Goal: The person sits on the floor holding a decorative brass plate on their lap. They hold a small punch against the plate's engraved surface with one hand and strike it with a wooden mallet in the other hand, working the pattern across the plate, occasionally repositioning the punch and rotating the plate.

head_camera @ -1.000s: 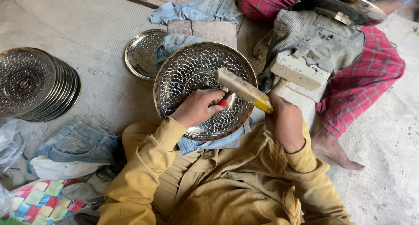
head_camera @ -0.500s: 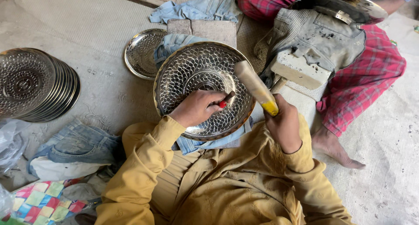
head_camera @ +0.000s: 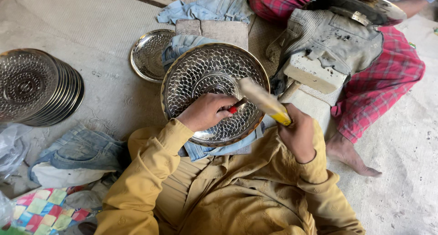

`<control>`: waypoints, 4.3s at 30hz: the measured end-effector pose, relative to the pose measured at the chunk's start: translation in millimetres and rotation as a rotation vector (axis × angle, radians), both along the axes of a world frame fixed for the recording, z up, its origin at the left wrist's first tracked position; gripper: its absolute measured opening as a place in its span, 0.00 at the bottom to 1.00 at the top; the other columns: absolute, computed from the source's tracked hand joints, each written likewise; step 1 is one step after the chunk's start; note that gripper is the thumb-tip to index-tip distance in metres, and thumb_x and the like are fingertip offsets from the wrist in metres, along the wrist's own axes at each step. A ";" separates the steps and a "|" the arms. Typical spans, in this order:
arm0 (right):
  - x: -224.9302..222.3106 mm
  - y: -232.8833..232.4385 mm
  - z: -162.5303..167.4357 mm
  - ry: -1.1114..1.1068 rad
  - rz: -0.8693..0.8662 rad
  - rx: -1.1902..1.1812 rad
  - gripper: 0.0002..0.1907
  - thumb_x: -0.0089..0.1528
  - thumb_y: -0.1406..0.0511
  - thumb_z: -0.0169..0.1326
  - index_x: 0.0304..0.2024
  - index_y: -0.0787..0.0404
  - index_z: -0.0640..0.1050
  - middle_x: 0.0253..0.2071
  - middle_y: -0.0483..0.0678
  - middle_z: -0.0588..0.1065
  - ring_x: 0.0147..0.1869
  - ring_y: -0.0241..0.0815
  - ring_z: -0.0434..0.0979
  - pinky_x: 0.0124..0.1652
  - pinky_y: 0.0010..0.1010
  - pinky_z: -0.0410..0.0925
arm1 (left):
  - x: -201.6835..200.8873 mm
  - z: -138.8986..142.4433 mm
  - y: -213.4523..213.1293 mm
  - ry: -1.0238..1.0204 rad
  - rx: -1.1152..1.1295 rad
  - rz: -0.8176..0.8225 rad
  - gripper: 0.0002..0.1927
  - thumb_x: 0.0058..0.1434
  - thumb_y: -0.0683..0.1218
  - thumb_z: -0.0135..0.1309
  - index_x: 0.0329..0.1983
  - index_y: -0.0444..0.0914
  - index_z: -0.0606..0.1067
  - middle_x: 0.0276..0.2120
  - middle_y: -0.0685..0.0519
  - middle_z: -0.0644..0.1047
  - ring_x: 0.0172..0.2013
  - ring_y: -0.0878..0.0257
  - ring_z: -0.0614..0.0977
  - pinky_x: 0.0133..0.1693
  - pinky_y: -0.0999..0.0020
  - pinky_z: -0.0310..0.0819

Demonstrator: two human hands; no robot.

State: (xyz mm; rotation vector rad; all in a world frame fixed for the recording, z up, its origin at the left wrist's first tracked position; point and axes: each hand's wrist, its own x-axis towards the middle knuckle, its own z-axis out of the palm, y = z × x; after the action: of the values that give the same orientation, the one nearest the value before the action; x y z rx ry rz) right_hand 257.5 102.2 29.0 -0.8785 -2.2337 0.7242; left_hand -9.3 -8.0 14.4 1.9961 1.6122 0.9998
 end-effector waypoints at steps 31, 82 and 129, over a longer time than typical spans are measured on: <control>18.6 -9.8 -33.2 -0.236 -0.117 0.064 0.14 0.51 0.75 0.59 0.40 0.66 0.76 0.25 0.60 0.75 0.28 0.53 0.76 0.31 0.38 0.66 | -7.5 4.5 6.6 0.049 -0.180 -0.104 0.17 0.61 0.45 0.58 0.54 0.41 0.78 0.43 0.51 0.84 0.39 0.59 0.86 0.49 0.60 0.80; 14.1 -29.6 -50.0 -0.078 -0.128 0.005 0.06 0.58 0.74 0.59 0.37 0.66 0.75 0.30 0.58 0.75 0.33 0.47 0.76 0.36 0.35 0.69 | -17.1 22.9 4.6 0.115 -0.261 -0.165 0.11 0.59 0.44 0.62 0.45 0.41 0.79 0.34 0.50 0.82 0.37 0.59 0.85 0.45 0.58 0.79; 17.2 -29.1 -66.0 -0.073 -0.164 0.052 0.06 0.60 0.72 0.60 0.37 0.65 0.75 0.30 0.56 0.77 0.34 0.51 0.77 0.36 0.35 0.68 | -26.4 26.1 2.8 0.078 -0.207 -0.224 0.14 0.58 0.40 0.62 0.48 0.40 0.81 0.34 0.50 0.84 0.34 0.60 0.85 0.42 0.58 0.78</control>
State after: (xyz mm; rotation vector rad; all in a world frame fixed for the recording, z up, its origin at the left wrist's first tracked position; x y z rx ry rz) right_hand 274.7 73.1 -37.0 -1.0635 -2.2018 0.5634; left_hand -35.7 -5.1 40.5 2.0383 1.4264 0.6524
